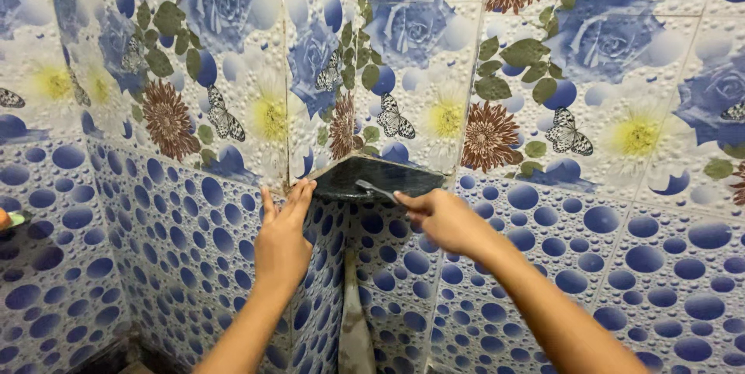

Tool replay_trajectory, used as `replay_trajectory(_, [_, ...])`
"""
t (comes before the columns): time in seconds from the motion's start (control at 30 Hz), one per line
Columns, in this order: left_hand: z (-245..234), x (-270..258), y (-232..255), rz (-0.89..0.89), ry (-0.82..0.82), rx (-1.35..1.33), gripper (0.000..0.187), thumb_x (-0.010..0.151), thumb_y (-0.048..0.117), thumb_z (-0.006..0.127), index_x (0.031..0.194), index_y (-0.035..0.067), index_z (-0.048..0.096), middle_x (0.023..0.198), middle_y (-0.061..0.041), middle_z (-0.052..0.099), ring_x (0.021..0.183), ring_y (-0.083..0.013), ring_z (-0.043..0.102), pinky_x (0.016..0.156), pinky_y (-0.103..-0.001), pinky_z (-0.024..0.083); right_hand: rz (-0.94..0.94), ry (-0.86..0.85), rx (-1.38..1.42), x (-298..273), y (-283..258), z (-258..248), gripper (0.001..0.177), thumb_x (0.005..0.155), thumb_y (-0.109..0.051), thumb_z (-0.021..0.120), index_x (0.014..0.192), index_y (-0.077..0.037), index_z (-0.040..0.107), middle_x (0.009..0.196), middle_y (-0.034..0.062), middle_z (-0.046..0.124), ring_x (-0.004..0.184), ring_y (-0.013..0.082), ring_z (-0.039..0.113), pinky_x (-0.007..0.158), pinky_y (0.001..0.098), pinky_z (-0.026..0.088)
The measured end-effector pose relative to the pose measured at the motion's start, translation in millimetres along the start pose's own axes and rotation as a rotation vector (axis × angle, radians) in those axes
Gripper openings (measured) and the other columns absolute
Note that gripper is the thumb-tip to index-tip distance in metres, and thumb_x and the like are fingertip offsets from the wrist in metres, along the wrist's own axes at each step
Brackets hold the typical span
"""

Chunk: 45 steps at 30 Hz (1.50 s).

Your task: The person scrubs a small triangular corner shelf in a tiled bathroom using a toothbrush, then rinses the shelf with water from a green cup. The person also opens a blue soap dish and removes a bar of soap.

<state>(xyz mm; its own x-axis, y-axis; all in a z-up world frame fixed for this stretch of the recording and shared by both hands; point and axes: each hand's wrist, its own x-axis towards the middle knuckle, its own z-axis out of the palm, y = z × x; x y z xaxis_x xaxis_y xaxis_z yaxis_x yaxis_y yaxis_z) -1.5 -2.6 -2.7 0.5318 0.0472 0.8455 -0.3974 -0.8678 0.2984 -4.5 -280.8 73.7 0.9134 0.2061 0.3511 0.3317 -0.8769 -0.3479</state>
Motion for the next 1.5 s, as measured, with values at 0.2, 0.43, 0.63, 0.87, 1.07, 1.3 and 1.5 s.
replay_trajectory(0.2, [1.3,0.6,0.5,-0.031,-0.005,-0.001,0.091,0.067,-0.018,0.058,0.148,0.024,0.050,0.155,0.006,0.048,0.147,-0.0458,0.030,0.103,-0.043,0.050,0.095,0.160,-0.272,21.7,64.7,-37.5,0.054,0.085,-0.009,0.066,0.134,-0.033,0.067,0.098,0.0145,0.079,0.075,0.0247,0.075,0.076,0.0381,0.057])
replay_trajectory(0.43, [2.3,2.9,5.0,-0.078,-0.027,0.016,0.094,0.065,-0.019,0.058,0.146,0.027,0.049,0.155,0.009,0.046,0.148,-0.0431,0.028,0.098,-0.042,0.054,-0.042,0.078,-0.364,67.7,88.8,-43.3,0.038,0.094,-0.024,0.064,0.131,-0.034,0.069,0.102,0.0188,0.074,0.091,0.0362,0.073,0.082,0.0450,0.055])
replay_trajectory(0.63, [2.1,2.3,5.6,-0.077,-0.024,0.020,0.096,0.064,-0.019,0.058,0.148,0.028,0.047,0.155,0.010,0.045,0.148,-0.0426,0.028,0.098,-0.041,0.053,-0.152,0.025,-0.393,138.3,54.4,-15.4,0.046,0.086,-0.016,0.067,0.130,-0.029,0.069,0.109,0.0195,0.072,0.099,0.0364,0.072,0.087,0.0450,0.055])
replay_trajectory(0.87, [4.6,1.6,3.4,-0.049,0.021,0.014,0.095,0.065,-0.019,0.059,0.148,0.027,0.049,0.154,0.008,0.048,0.147,-0.0435,0.030,0.099,-0.042,0.053,-0.228,0.104,-0.313,189.3,30.0,29.2,0.042,0.081,-0.008,0.066,0.120,-0.020,0.076,0.111,0.0199,0.073,0.104,0.0355,0.071,0.093,0.0441,0.055])
replay_trajectory(1.07, [4.0,1.6,3.0,-0.079,-0.021,0.010,0.094,0.066,-0.019,0.058,0.147,0.028,0.049,0.154,0.009,0.048,0.149,-0.0426,0.029,0.094,-0.040,0.055,-0.203,0.025,-0.254,150.6,-0.7,32.4,0.036,0.089,-0.014,0.066,0.124,-0.014,0.073,0.110,0.0246,0.072,0.103,0.0380,0.071,0.091,0.0449,0.054])
replay_trajectory(1.3, [0.4,1.1,4.6,-0.084,-0.039,0.023,0.094,0.068,-0.019,0.058,0.149,0.027,0.047,0.156,0.009,0.044,0.150,-0.0418,0.027,0.096,-0.039,0.055,-0.363,-0.163,-0.164,80.2,-41.4,0.0,0.043,0.090,-0.015,0.063,0.132,-0.025,0.067,0.106,0.0217,0.072,0.091,0.0387,0.073,0.083,0.0434,0.055])
replay_trajectory(1.5, [-2.2,0.8,4.0,-0.071,-0.036,0.003,0.096,0.066,-0.019,0.059,0.149,0.028,0.046,0.156,0.010,0.044,0.149,-0.0419,0.027,0.101,-0.041,0.052,-0.161,-0.036,-0.298,71.5,-21.2,-20.3,0.036,0.091,-0.013,0.061,0.123,-0.022,0.073,0.103,0.0216,0.074,0.094,0.0377,0.073,0.086,0.0456,0.055])
